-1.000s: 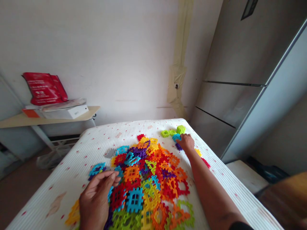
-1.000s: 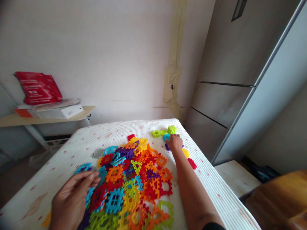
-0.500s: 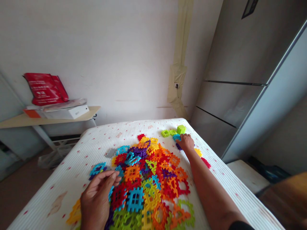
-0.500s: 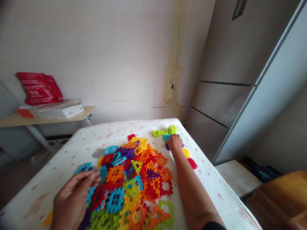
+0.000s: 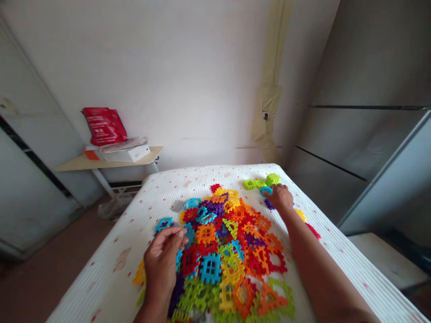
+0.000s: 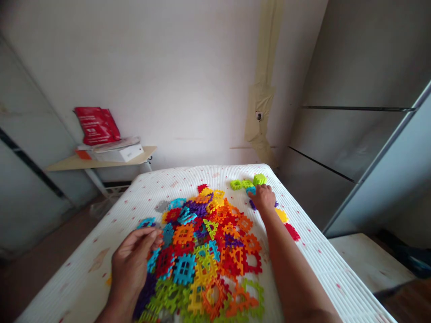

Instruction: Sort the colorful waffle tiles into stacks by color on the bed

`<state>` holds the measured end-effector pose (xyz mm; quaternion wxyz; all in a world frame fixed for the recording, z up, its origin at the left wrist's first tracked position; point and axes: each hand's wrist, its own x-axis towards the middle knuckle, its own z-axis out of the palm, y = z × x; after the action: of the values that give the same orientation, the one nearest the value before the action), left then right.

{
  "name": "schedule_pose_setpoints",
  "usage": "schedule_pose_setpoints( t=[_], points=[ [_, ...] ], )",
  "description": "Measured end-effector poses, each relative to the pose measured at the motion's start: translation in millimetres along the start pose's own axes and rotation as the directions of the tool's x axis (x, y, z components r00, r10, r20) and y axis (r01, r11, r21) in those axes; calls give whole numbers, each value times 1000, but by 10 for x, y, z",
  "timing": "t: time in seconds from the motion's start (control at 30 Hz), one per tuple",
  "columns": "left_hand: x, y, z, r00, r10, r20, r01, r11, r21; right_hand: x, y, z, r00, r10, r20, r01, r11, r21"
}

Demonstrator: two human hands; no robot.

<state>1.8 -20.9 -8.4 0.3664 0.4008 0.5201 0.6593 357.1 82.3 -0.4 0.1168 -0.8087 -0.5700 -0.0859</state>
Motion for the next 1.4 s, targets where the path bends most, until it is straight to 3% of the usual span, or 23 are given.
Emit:
schedule_pose_setpoints(
  t=[0.17, 0.27, 0.4, 0.5, 0.6, 0.73, 1.07, 1.4],
  points=[
    [117, 109, -169, 992, 106, -65, -88, 969, 230, 22, -47, -79, 994, -79, -79, 82, 996, 47],
    [204, 118, -264, 986, 164, 20, -159, 903, 400, 29, -82, -124, 989, -107, -102, 116, 990, 80],
    [260, 54, -294, 932, 206, 298, -352, 708, 613, 22, -117, -171, 982, -129, -140, 147, 982, 122],
    [241, 0, -257, 889, 180, 422, -448, 540, 712, 18, -129, -188, 973, -148, -178, 174, 975, 138],
    [197, -32, -215, 878, 104, 468, -466, 410, 784, 21, -137, -194, 961, -178, -213, 212, 965, 152],
    [156, -42, -189, 880, 27, 474, -460, 303, 835, 27, -144, -201, 951, -199, -237, 242, 956, 168],
    [170, -62, -143, 911, -44, 409, -393, 206, 896, 14, -163, -214, 946, -212, -246, 259, 950, 174],
    [164, -84, -148, 907, 60, 417, -412, 330, 849, 11, -169, -230, 942, -211, -261, 262, 948, 180]
  ],
)
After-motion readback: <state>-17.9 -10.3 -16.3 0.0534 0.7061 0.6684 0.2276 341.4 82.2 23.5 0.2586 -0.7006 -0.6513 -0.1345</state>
